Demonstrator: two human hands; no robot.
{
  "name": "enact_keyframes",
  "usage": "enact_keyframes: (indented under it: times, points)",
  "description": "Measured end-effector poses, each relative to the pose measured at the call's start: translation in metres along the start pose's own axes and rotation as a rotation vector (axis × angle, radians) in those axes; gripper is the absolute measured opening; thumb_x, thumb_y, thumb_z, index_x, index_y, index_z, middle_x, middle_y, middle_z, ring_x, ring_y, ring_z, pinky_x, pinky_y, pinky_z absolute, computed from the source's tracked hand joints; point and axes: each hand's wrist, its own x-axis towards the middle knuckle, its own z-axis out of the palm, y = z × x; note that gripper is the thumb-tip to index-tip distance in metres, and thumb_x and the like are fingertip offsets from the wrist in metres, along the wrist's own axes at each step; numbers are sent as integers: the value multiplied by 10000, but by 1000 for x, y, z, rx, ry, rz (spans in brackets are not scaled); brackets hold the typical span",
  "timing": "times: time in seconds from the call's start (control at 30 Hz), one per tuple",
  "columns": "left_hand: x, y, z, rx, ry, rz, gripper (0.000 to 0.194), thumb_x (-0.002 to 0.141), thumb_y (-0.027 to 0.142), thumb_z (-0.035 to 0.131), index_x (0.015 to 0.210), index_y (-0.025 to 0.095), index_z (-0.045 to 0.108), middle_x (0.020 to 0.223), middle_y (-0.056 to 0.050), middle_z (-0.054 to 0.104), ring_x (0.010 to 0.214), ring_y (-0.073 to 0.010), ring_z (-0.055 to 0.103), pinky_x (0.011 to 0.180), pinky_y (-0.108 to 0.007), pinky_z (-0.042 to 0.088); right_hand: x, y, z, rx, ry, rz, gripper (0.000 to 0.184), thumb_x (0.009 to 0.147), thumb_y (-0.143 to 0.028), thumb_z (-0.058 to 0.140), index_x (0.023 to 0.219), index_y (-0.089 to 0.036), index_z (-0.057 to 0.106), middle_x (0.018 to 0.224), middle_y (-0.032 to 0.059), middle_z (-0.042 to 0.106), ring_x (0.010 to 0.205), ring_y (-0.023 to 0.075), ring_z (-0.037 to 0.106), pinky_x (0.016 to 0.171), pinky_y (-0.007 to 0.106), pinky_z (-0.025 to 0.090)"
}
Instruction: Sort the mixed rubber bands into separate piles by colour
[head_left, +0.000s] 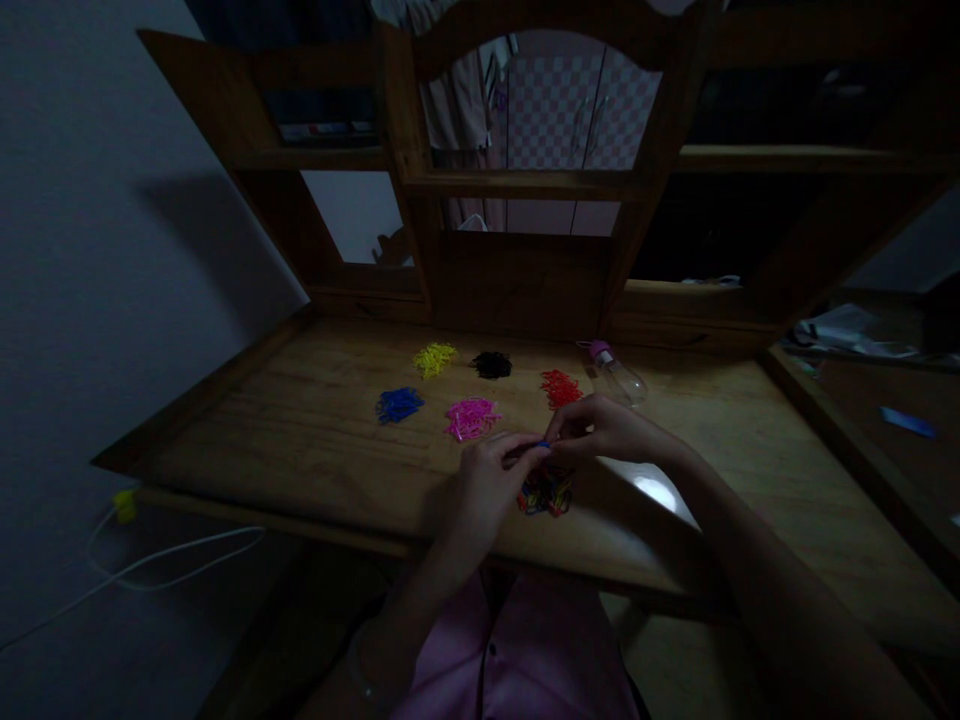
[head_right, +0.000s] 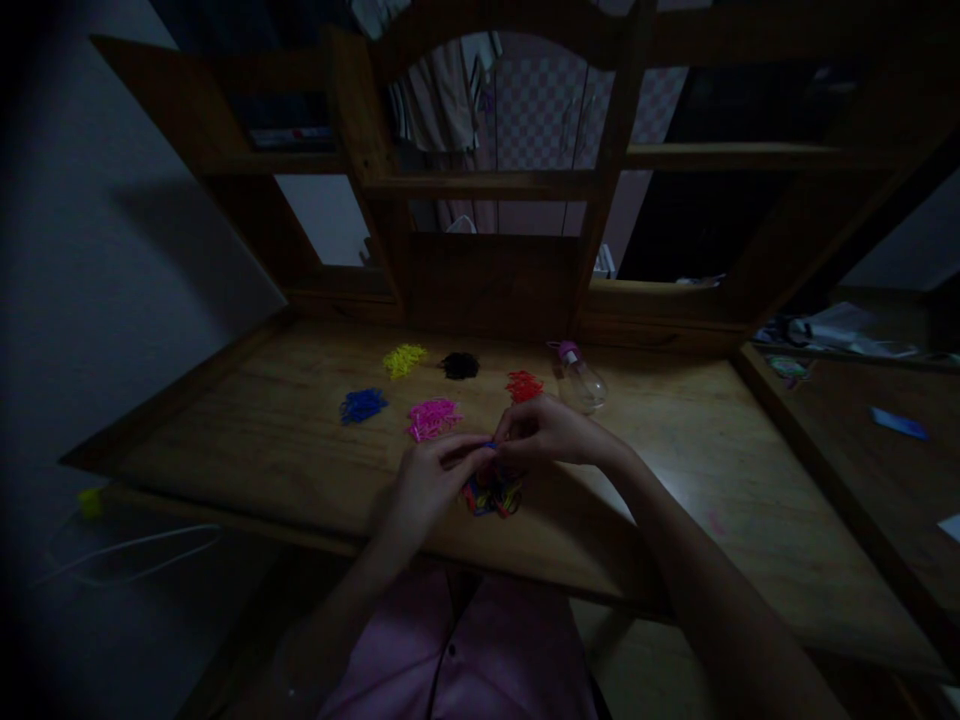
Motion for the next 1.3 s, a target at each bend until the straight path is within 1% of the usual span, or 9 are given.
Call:
enact_keyframes:
  times: [0.27,0.53,0.73,0.8,0.93,1.0,1.07,1.2,1.3]
  points:
    - [2,-5,-7,24,16,-10,144,816,249,637,904,208,744,875,-25,744,781,-182,698,723,-263,556,2,2,6,-7,26,-24,273,748,-388,712,894,-158,690,672,2,626,572,101,523,492,196,377]
    - [5,-8,-15,-116,1,-74,126,795,221,636,870,155,712,836,-42,726,753,-171,701,694,-237,560,4,4,3,34,-10,25,310,731,-394,724,910,-145,677,724,23,650,638,124,572,540,206,421]
    - [5,-8,-23,-191,8,-122,130,773,248,660,848,149,698,846,-47,727,748,-173,703,709,-249,565,3,6,-2,-24,14,59,286,762,-398,683,907,-152,678,679,9,626,588,113,536,503,204,377]
    - [3,-7,-27,-215,24,-140,136,765,260,670,843,150,687,820,-40,727,724,-171,705,697,-252,568,1,6,-4,-54,-21,66,271,770,-390,673,904,-154,682,689,9,627,597,114,535,507,204,373]
    - [-4,-7,-36,-245,41,-182,159,752,277,687,831,141,665,768,-38,722,708,-174,706,677,-252,569,-2,7,-5,-117,-173,32,237,752,-349,695,889,-154,693,733,10,634,647,121,548,549,204,390]
    - [-7,-8,-39,-247,49,-190,169,755,287,686,832,139,660,773,-44,724,713,-176,706,677,-253,568,-2,8,-2,-133,-193,22,235,752,-336,696,906,-158,692,735,4,624,648,117,538,552,203,385]
    - [-10,-9,-42,-238,65,-192,168,756,289,686,823,138,658,773,-48,726,711,-176,706,682,-252,565,0,8,1,-141,-141,23,228,767,-338,683,917,-165,687,700,-8,588,610,105,498,525,199,354]
    - [-15,-12,-45,-218,79,-231,171,750,293,697,812,138,662,768,-52,731,717,-180,709,656,-235,557,5,8,3,-162,85,2,241,829,-376,623,931,-163,665,577,-48,421,510,87,357,467,216,250]
    - [-17,-13,-47,-228,72,-265,186,742,310,708,819,143,678,762,-49,736,713,-179,710,630,-226,555,9,12,4,-231,183,-7,290,842,-409,608,984,-162,661,573,-52,382,505,90,338,468,226,230]
